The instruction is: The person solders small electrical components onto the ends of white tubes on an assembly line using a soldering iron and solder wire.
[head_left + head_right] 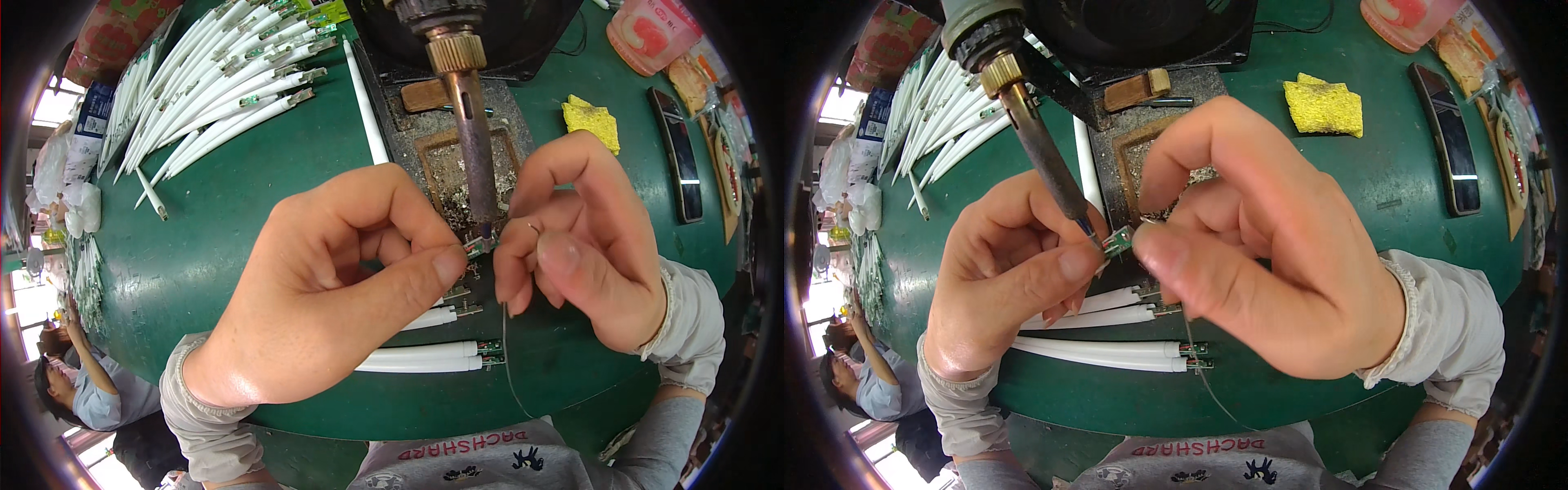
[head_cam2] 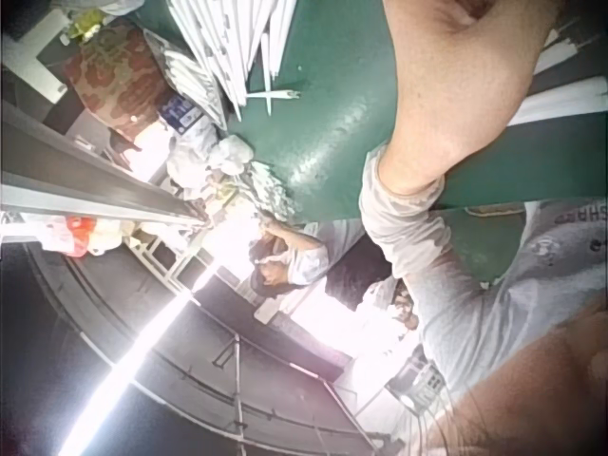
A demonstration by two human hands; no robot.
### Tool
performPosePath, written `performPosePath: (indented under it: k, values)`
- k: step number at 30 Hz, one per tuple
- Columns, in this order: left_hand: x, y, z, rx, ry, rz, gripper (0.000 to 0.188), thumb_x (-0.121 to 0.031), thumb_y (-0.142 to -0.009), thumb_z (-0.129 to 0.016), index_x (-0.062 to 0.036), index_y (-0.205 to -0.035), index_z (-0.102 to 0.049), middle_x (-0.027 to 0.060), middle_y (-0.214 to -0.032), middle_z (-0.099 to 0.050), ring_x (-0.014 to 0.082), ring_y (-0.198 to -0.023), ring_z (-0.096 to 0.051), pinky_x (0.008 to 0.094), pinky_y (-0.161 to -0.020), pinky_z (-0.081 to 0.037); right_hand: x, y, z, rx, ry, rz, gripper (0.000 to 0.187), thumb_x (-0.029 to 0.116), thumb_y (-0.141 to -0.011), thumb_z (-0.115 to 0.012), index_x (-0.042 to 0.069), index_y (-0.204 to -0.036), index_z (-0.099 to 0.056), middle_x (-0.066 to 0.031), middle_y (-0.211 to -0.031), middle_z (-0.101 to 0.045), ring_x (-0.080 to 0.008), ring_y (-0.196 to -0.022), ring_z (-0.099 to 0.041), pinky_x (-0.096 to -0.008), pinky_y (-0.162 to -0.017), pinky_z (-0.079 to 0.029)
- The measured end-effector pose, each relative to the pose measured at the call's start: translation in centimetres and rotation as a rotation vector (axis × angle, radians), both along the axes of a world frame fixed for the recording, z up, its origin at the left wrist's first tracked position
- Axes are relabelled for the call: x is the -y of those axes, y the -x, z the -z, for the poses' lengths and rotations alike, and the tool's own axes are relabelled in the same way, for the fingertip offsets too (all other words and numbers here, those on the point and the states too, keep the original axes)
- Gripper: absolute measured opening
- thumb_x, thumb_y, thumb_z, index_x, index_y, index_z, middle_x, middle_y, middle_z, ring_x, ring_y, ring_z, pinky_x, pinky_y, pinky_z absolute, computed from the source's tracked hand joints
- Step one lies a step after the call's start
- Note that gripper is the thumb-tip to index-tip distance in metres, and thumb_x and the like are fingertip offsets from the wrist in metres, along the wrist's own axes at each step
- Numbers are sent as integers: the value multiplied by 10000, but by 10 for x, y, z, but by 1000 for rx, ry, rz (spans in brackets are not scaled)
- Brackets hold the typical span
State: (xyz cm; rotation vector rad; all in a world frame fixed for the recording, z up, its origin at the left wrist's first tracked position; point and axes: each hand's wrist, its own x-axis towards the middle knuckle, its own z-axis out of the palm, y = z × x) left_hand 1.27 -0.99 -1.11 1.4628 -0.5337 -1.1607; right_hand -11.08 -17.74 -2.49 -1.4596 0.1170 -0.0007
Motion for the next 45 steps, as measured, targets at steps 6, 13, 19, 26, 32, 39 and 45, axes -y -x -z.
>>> performPosePath:
  k: [6, 13, 19, 26, 32, 39, 45]
  values:
    - [0, 0, 0, 10, 23, -18, 113, -49, -783, -620, -14, -808, -515, 51, -780, -543, 57, -553, -481, 170, -451, -348, 3, 3, -1, -11, 200, -70, 179, 131, -876, -533, 9, -869, -401, -76, -689, -524, -94, -551, -515, -199, -481, -390]
    - [-1, 1, -2, 12, 51, -27, 114, -42, -781, -617, -8, -803, -510, 52, -729, -545, 57, -539, -484, 169, -443, -344, 0, 0, 0, 12, 221, -70, 167, 88, -858, -553, 9, -851, -406, -48, -720, -470, -82, -544, -503, -200, -474, -392]
    - [0, 2, -3, 18, 83, -35, 133, -47, -781, -628, -4, -799, -503, 49, -666, -538, 59, -511, -484, 169, -428, -342, 0, -1, 2, 69, 228, -64, 174, 82, -851, -565, 9, -852, -407, -45, -724, -452, -82, -537, -502, -197, -471, -391]
    - [-2, 0, -3, 14, 71, -14, 124, -44, -781, -619, -4, -795, -503, 51, -668, -539, 56, -501, -470, 169, -419, -338, 1, -1, 3, 99, 250, -63, 166, 78, -839, -576, 5, -845, -427, -49, -746, -453, -86, -541, -501, -203, -479, -388]
    - [-3, 0, -3, -32, -2, -29, 125, -41, -775, -619, -5, -788, -500, 56, -670, -537, 61, -505, -473, 171, -424, -334, 0, 3, 0, 241, 591, -15, 172, -2, -757, -620, 3, -875, -495, -56, -753, -491, -78, -531, -478, -210, -478, -369]
    - [-2, 3, 0, -66, -29, -16, 116, -32, -782, -618, -3, -815, -510, 59, -756, -556, 65, -536, -489, 174, -437, -344, -6, -2, 19, 621, 910, 98, 280, -48, -653, -690, 32, -877, -543, -30, -533, -511, -142, -390, -471, -254, -355, -341]
    - [-2, 4, -3, -48, -85, 1, 118, -7, -778, -624, 3, -827, -518, 61, -824, -561, 66, -623, -506, 180, -531, -391, -2, -5, 29, 844, 1116, 165, 318, -63, -605, -699, 42, -865, -549, -26, -545, -500, -167, -391, -460, -265, -359, -347]
